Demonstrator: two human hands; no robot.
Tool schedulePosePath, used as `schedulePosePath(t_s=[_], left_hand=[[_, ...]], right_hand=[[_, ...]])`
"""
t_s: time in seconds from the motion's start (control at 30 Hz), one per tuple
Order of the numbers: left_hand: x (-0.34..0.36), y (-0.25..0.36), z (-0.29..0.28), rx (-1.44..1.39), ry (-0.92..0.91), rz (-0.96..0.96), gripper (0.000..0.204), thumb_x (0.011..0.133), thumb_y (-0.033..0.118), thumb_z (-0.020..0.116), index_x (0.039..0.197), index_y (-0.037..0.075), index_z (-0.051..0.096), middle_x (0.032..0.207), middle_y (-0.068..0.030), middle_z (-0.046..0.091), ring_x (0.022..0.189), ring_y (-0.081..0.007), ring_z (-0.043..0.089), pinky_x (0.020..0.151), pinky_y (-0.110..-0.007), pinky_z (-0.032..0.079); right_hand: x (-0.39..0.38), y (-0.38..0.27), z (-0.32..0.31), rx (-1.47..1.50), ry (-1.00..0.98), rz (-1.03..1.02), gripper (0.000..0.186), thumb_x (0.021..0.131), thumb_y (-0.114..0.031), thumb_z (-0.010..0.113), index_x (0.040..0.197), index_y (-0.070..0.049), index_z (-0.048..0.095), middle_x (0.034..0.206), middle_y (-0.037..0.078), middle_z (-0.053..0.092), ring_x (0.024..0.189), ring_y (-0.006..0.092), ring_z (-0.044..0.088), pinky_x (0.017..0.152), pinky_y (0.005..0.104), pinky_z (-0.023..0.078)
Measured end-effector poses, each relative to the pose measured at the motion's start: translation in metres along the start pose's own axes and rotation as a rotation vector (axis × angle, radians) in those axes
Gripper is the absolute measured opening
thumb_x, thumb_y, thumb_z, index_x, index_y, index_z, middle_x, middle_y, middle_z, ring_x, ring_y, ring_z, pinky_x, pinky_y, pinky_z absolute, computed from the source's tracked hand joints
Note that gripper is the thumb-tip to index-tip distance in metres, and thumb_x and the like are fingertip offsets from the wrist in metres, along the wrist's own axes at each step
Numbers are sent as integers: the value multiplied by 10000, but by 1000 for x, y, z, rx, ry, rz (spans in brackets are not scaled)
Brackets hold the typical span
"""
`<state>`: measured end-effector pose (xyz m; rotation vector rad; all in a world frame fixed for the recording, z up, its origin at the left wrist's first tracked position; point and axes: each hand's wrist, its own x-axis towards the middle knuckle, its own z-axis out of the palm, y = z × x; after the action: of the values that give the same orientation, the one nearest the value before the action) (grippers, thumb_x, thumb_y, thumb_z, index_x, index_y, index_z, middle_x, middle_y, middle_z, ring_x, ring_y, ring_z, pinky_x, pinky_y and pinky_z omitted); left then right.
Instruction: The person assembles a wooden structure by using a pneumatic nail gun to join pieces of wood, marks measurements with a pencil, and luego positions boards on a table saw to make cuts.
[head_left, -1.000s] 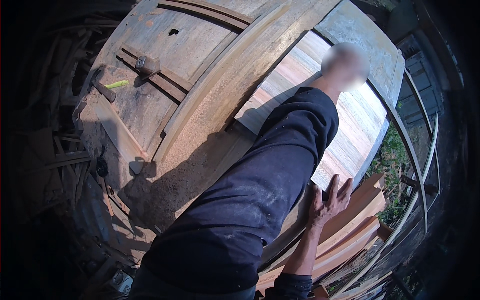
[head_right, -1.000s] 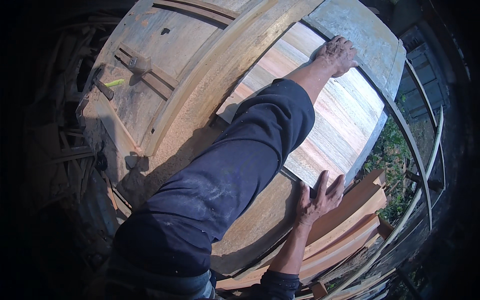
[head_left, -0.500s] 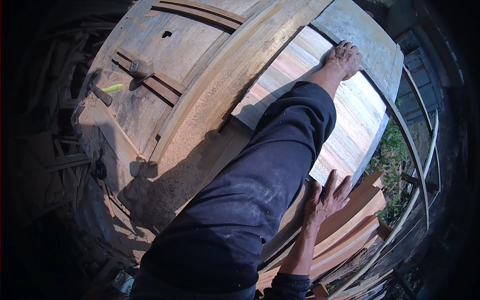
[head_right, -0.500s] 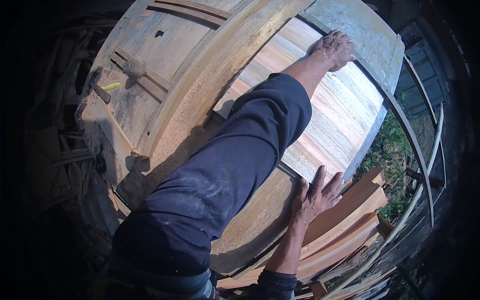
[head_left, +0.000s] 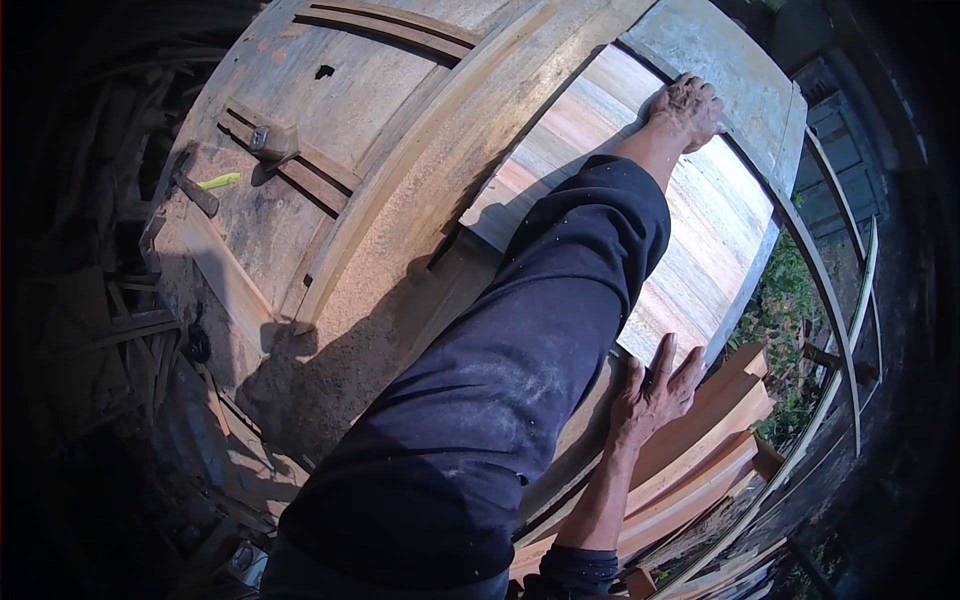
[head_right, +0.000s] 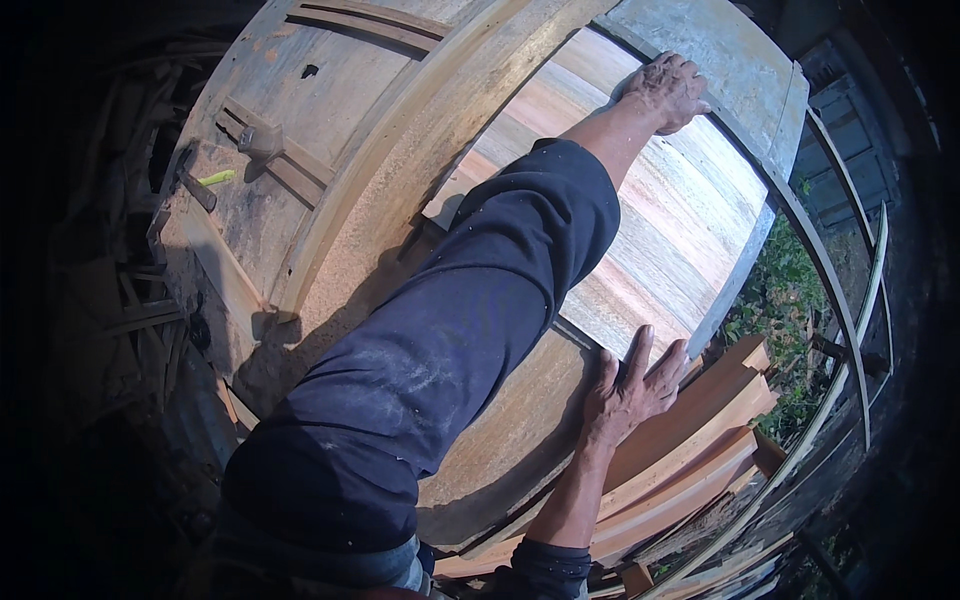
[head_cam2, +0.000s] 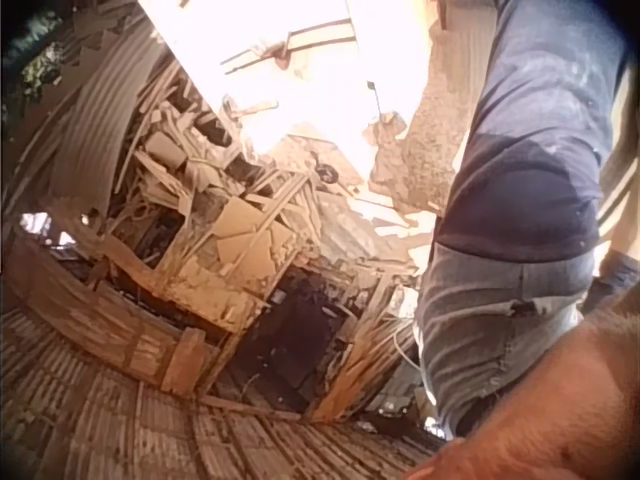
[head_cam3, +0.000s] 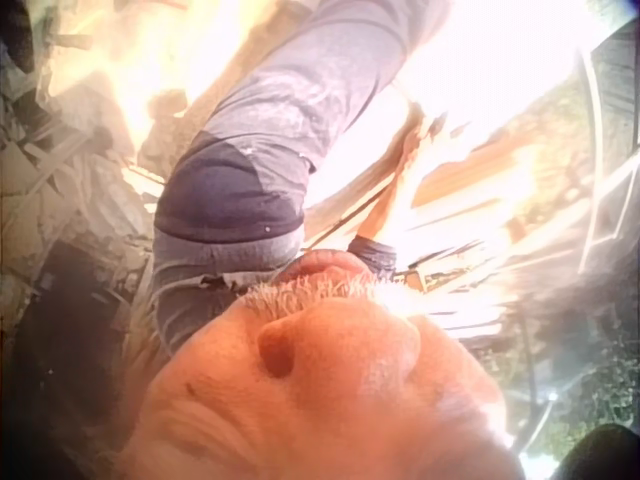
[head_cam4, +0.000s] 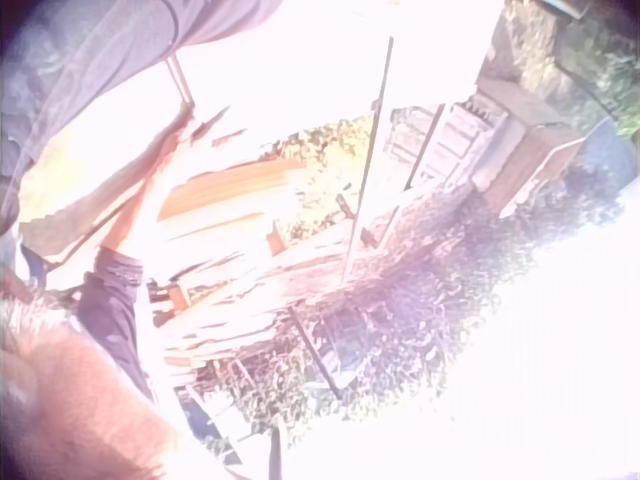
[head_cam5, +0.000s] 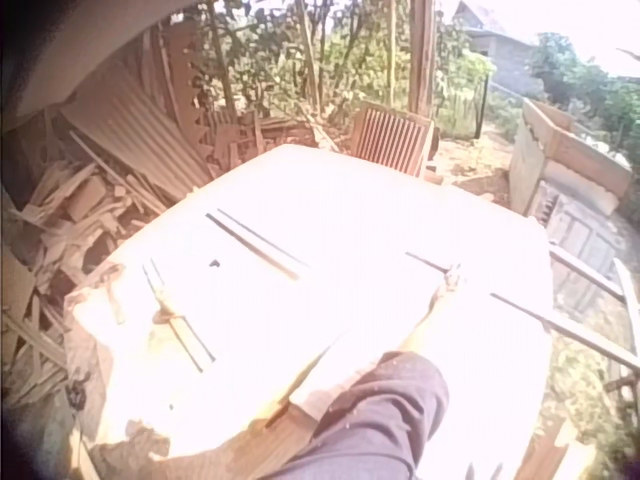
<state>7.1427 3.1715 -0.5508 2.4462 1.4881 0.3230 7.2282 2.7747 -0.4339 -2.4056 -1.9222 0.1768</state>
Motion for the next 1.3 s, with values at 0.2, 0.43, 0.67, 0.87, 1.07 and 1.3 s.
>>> schedulePosePath(t_s=[0.2, 0.43, 0.67, 0.87, 1.07, 1.3], left_hand=[[9, 0, 2, -15, 8, 11, 443, 975, 449, 543, 1226, 100, 649, 1311, -126, 576, 1267, -294, 487, 1124, -408, 338], [15, -3, 6, 1, 21, -15, 441, 979, 454, 539, 1246, 120, 644, 1320, -114, 577, 1276, -280, 485, 1125, -398, 351], [18, -5, 4, 55, 120, -1, 435, 993, 452, 513, 1268, 134, 623, 1292, -98, 602, 1264, -270, 507, 1105, -413, 379], [-6, 12, -17, 59, 138, 103, 397, 993, 415, 513, 1182, 96, 654, 1206, -127, 641, 1174, -295, 560, 1068, -409, 396], [-39, 44, -21, 3, 75, 139, 486, 987, 389, 520, 1307, 27, 574, 1341, -176, 578, 1277, -359, 495, 1113, -445, 363], [-107, 32, -34, 88, 126, 209, 456, 989, 380, 506, 1243, 9, 578, 1204, -190, 615, 1198, -363, 525, 1084, -478, 358]], right_hand=[[8, 0, 2, 20, 1, 24, 588, 923, -523, 593, 1441, -252, 526, 1573, 208, 309, 1446, 408, 292, 1121, 573, 228], [17, -6, -3, 24, -23, 53, 608, 889, -471, 656, 1442, -258, 524, 1577, 204, 304, 1452, 401, 284, 1133, 570, 209], [22, -4, -1, 69, 83, 19, 625, 833, -509, 708, 1388, -257, 573, 1541, 185, 375, 1420, 409, 336, 1101, 560, 289], [9, 6, -3, 53, 212, 21, 565, 914, -639, 511, 1178, -181, 711, 1500, 177, 444, 1428, 394, 334, 1131, 545, 214], [-9, 22, -11, 217, 298, -35, 361, 797, -394, 762, 923, -70, 666, 1290, 102, 615, 1296, 337, 495, 1095, 541, 287], [-91, -6, -34, 300, 177, 18, 392, 858, -371, 717, 1022, -19, 660, 1397, 147, 537, 1376, 349, 434, 1129, 560, 294]])
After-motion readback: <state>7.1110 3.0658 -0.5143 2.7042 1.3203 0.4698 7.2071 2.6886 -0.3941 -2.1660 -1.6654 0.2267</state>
